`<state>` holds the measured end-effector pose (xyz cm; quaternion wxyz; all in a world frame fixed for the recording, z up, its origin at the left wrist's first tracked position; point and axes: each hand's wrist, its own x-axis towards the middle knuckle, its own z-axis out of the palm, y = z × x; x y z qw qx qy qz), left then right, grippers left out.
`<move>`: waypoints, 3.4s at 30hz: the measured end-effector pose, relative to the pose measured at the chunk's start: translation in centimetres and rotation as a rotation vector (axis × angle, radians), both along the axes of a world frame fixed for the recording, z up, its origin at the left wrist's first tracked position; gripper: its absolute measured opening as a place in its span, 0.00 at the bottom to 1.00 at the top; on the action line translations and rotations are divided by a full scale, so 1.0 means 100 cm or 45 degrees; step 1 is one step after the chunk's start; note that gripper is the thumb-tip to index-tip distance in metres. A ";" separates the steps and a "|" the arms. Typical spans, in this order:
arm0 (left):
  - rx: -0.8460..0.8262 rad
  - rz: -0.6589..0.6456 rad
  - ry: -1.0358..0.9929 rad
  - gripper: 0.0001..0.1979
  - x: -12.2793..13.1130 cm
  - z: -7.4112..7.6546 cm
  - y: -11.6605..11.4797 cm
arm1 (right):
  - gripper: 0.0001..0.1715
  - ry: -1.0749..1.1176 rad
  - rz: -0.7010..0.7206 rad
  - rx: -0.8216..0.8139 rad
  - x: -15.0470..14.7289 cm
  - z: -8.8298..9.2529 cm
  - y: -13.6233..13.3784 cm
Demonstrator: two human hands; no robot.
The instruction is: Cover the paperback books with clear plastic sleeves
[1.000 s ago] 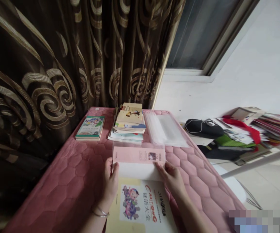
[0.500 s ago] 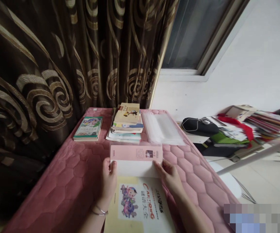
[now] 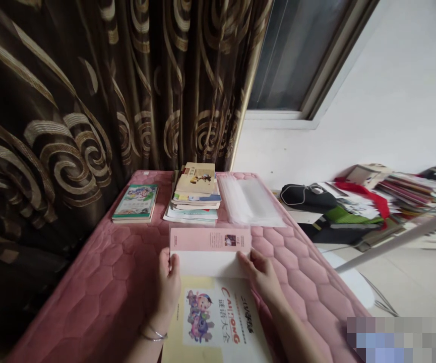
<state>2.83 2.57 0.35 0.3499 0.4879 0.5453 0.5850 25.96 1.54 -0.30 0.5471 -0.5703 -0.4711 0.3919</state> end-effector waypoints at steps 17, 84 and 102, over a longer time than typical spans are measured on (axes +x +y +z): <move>-0.029 0.032 0.080 0.11 -0.002 -0.007 0.000 | 0.27 0.012 -0.012 -0.023 -0.003 0.001 -0.001; -0.058 0.104 -0.012 0.11 0.003 -0.003 0.001 | 0.25 -0.046 -0.020 -0.019 -0.004 0.001 -0.001; -0.060 0.093 0.039 0.14 0.000 -0.008 0.006 | 0.25 -0.134 0.006 -0.023 -0.003 0.004 0.001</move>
